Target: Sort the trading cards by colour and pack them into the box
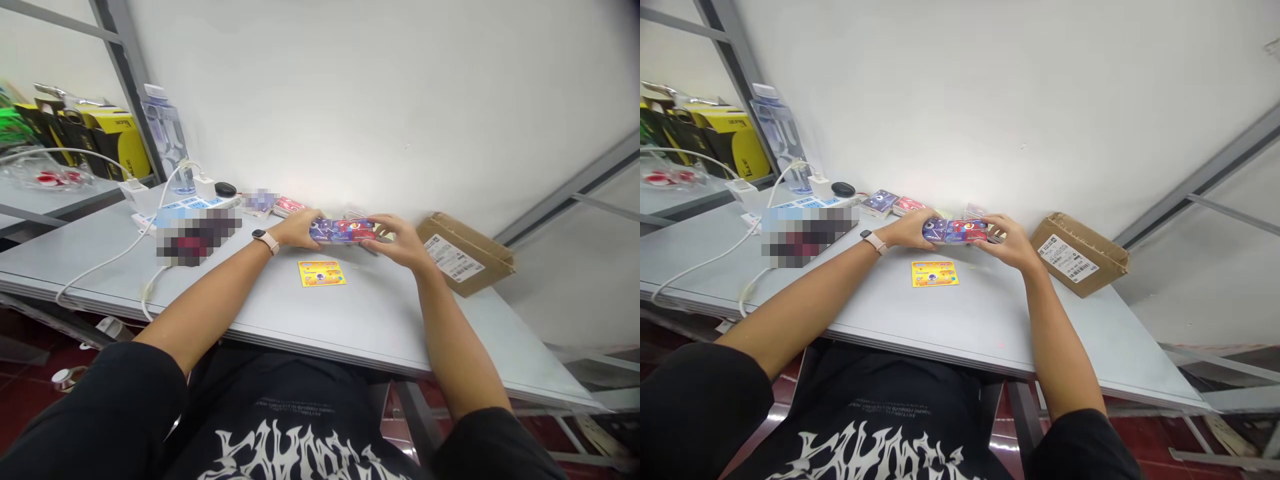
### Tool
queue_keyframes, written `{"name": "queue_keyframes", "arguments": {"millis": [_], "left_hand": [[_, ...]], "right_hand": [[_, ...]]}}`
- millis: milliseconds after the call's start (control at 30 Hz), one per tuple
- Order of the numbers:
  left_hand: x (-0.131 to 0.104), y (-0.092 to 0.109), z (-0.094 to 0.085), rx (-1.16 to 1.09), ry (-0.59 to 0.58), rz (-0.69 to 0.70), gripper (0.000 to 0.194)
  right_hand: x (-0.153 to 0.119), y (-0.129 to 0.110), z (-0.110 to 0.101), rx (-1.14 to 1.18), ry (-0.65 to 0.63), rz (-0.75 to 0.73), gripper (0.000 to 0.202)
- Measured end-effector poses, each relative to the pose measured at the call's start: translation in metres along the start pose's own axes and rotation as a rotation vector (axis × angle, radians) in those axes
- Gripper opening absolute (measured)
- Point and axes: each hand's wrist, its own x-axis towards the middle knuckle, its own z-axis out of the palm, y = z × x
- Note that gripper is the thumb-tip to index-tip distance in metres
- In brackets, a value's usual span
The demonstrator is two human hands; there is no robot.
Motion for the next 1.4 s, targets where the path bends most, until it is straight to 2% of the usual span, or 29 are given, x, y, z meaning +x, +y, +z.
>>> {"name": "queue_keyframes", "arguments": {"millis": [167, 467, 867, 967, 1100, 1333, 1400], "left_hand": [[0.000, 0.001, -0.001, -0.049, -0.004, -0.007, 0.080], [0.000, 0.007, -0.004, -0.124, -0.024, -0.025, 0.082], [-0.001, 0.015, -0.005, -0.178, -0.022, 0.012, 0.076], [0.000, 0.015, -0.004, -0.177, -0.017, -0.007, 0.075], [0.000, 0.013, -0.004, -0.160, -0.012, -0.040, 0.078], [-0.001, 0.012, -0.001, -0.207, 0.003, -0.012, 0.075], [0.000, 0.012, -0.001, -0.205, 0.004, -0.013, 0.075]], "right_hand": [[0.001, -0.001, -0.002, 0.065, 0.011, 0.056, 0.059], [0.001, 0.004, 0.000, 0.110, 0.010, 0.029, 0.061], [0.000, -0.013, 0.040, -0.041, -0.059, -0.105, 0.064], [0.000, -0.016, 0.043, -0.085, 0.026, -0.153, 0.054], [-0.001, -0.024, 0.044, -0.157, 0.131, -0.103, 0.035], [-0.004, -0.028, 0.055, -0.127, -0.033, -0.145, 0.036], [-0.004, -0.026, 0.055, -0.116, -0.046, -0.150, 0.038]]}}
